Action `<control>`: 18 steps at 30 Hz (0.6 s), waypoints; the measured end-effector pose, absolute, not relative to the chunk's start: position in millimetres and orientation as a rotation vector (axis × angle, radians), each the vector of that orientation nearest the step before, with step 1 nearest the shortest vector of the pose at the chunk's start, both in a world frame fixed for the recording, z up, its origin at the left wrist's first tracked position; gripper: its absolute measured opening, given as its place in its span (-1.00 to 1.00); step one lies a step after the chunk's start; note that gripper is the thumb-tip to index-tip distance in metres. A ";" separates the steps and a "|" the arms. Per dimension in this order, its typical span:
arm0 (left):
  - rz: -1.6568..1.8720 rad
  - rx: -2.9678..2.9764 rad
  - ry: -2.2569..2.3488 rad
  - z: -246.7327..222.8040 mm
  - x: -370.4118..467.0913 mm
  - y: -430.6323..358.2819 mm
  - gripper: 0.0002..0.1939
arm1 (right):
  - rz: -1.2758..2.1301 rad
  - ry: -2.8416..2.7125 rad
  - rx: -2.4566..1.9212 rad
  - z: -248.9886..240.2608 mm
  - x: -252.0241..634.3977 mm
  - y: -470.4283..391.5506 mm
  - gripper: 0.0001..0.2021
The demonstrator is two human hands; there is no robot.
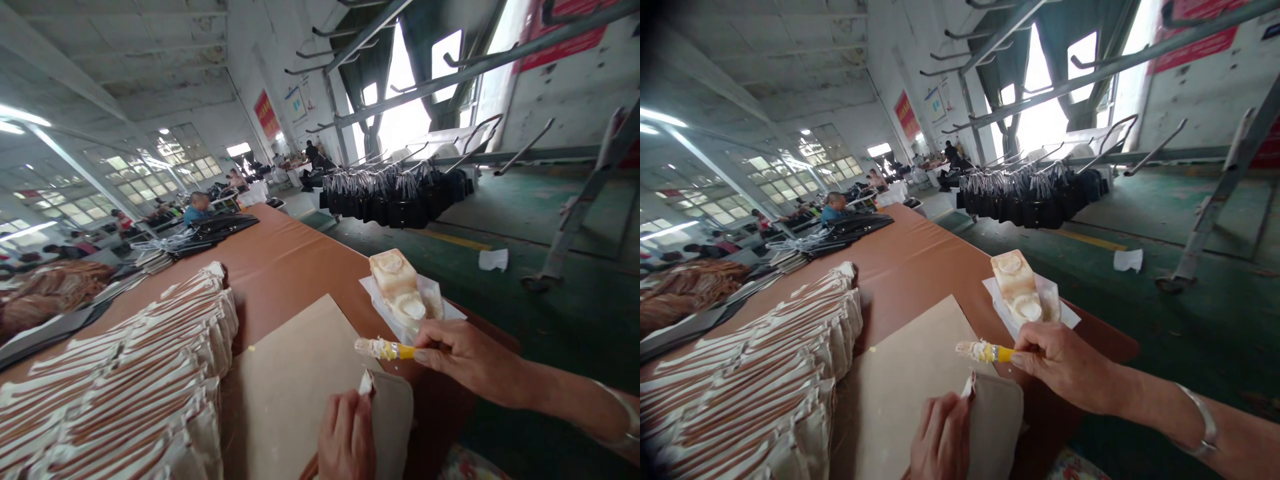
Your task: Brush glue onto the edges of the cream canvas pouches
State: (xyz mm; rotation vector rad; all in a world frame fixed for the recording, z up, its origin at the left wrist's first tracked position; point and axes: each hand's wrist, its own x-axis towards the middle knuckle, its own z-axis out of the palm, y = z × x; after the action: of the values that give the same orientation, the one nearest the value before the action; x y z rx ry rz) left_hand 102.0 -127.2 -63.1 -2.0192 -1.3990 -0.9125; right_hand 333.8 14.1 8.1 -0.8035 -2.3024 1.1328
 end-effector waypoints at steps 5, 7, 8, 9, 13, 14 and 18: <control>-0.693 -2.035 -1.256 -56.2 105.7 -129.9 -0.88 | 0.997 -2.404 -0.675 10.9 325.2 8.8 -0.76; -0.643 -2.024 -1.243 -53.3 108.0 -129.2 -0.91 | 0.984 -2.412 -0.643 8.2 317.5 5.5 -0.80; -0.625 -2.014 -1.238 -52.8 109.5 -128.5 -0.92 | 0.972 -2.418 -0.630 6.9 313.9 3.8 -0.82; -0.622 -1.992 -1.234 -53.2 111.2 -127.8 -0.91 | 0.953 -2.428 -0.618 5.7 310.8 2.2 -0.84; -0.667 -1.915 -1.250 -61.4 116.0 -126.3 -0.87 | 0.815 -2.527 -0.607 3.3 306.2 -2.7 -0.84; -0.673 -1.911 -1.264 -63.9 116.1 -126.7 -0.88 | 0.761 -2.570 -0.598 2.7 306.8 -3.6 -0.83; -0.645 -1.922 -1.308 -70.1 112.1 -131.4 -0.85 | 0.535 -2.716 -0.556 -3.2 312.0 -7.0 -0.82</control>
State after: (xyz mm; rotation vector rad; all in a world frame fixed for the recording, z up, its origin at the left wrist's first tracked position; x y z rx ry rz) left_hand 112.1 -131.4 -70.1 -1.9215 -1.3083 -0.6448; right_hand 312.0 -7.0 -3.2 -0.5557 -2.7159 0.5350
